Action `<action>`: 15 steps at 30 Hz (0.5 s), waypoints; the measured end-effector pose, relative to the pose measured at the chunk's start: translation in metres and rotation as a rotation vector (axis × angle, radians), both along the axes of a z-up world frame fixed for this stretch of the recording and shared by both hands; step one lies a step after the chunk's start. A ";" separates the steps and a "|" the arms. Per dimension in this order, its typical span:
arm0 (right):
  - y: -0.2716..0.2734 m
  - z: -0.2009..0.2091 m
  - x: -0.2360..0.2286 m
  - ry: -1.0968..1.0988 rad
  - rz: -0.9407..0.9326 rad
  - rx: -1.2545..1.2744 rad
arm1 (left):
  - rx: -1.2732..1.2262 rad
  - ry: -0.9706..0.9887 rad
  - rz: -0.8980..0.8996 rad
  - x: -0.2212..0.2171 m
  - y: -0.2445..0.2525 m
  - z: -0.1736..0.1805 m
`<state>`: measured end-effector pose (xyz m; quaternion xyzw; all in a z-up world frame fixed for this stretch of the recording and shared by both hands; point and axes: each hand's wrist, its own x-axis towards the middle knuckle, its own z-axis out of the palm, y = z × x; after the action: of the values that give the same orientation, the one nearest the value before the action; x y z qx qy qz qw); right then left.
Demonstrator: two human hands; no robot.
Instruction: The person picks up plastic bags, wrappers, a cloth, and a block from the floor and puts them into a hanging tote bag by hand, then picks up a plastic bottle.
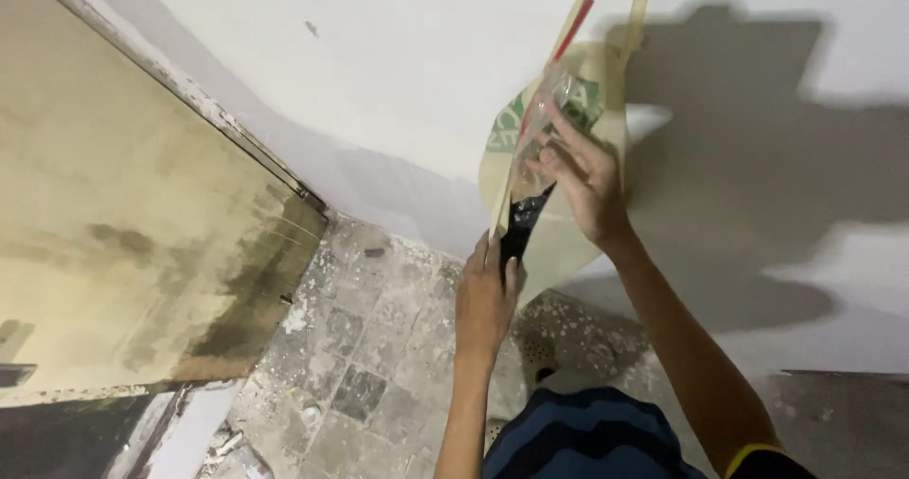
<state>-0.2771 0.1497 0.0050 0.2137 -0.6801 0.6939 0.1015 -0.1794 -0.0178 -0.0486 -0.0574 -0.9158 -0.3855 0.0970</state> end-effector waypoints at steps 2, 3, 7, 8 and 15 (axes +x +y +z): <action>-0.002 -0.005 -0.004 0.022 -0.023 0.125 | 0.036 -0.027 0.026 -0.002 -0.002 0.001; -0.004 -0.007 -0.004 0.041 -0.028 0.201 | 0.058 -0.003 0.043 -0.002 -0.003 0.003; -0.003 -0.015 -0.004 -0.037 -0.050 0.409 | 0.198 -0.149 0.122 0.000 -0.012 0.022; -0.005 -0.017 -0.005 -0.078 -0.039 0.359 | 0.247 -0.244 0.142 0.002 -0.015 0.028; -0.004 -0.043 -0.011 -0.044 -0.047 0.882 | 0.248 -0.083 0.200 0.007 -0.030 0.049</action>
<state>-0.2877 0.1455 -0.0381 0.2065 -0.9178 0.3391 0.0019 -0.1728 -0.0474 0.0002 0.0623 -0.8655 -0.4861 0.1034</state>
